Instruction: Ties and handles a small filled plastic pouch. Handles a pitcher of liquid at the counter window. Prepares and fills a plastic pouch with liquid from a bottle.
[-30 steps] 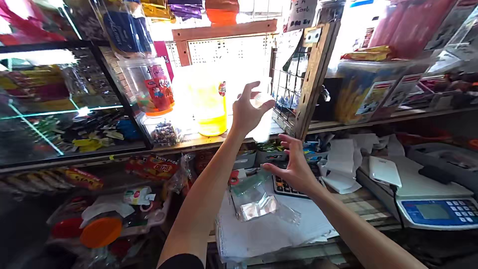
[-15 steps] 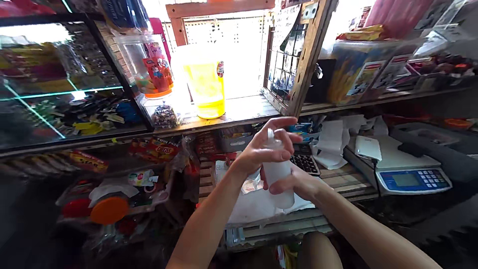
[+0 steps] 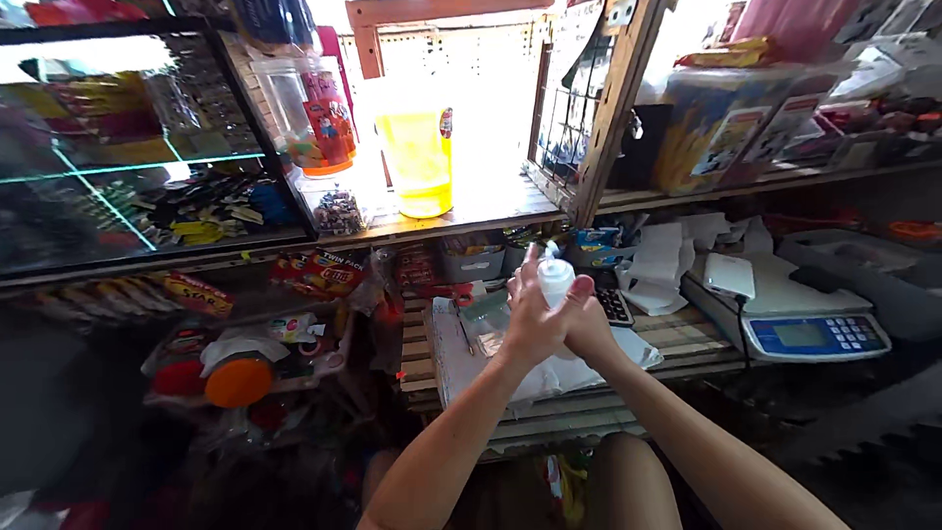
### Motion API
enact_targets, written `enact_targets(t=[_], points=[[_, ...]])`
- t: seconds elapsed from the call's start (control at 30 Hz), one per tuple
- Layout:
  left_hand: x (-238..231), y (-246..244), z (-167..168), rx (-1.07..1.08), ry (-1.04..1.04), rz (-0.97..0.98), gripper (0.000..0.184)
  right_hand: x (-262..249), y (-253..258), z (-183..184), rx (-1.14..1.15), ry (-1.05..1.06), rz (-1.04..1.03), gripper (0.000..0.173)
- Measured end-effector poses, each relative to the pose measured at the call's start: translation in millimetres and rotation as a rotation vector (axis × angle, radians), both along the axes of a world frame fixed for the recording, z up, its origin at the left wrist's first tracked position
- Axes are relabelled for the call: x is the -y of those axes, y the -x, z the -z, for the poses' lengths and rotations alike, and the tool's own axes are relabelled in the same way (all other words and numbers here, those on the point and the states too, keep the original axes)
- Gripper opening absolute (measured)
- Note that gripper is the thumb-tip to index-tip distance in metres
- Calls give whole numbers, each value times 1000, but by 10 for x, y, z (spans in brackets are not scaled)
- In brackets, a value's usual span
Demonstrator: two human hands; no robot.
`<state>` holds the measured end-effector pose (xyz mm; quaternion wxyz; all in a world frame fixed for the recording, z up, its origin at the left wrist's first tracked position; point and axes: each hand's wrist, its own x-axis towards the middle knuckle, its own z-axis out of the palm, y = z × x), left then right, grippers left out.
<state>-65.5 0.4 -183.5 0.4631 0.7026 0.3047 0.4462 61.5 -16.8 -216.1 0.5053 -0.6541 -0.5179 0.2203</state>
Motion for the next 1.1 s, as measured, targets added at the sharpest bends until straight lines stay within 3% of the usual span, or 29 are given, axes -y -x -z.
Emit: enact_targets(t=[0.13,0.2,0.27,0.33,0.43,0.5,0.53,0.63,0.7,0.87,1.0,1.1], points=[[230,276,-72,202,-20,312,67,7,-206,40,-162,-54,-54,31],[132,324,-98,236,-130,232,63,80,-218,4,-268,-4,-217,37],[-101,396,-97,205,-123,200,75,200,-138,-53,-356,77,-414,38],[-360,464,-97,195,-28,426,91,272,-80,-93,-394,142,-668,33],[-549,404,-67,225,-62,781,124,324,-31,-116,-393,277,-962,31],[-473,327,-22,335,-84,867,126,359,7,-93,-395,319,-1021,30],[-408,320,-20,388,-74,849,118,354,24,-86,-403,309,-1016,31],[-293,322,-58,485,41,661,65,326,91,-105,-383,216,-784,32],[-219,375,-104,401,77,446,50,294,163,-106,-325,175,-556,33],[-241,769,-73,227,98,321,68,164,304,-76,-299,107,-268,41],[-409,973,-46,310,80,330,64,99,332,-141,-374,75,-355,37],[-581,954,-46,220,85,526,72,76,354,-134,-375,129,-517,36]])
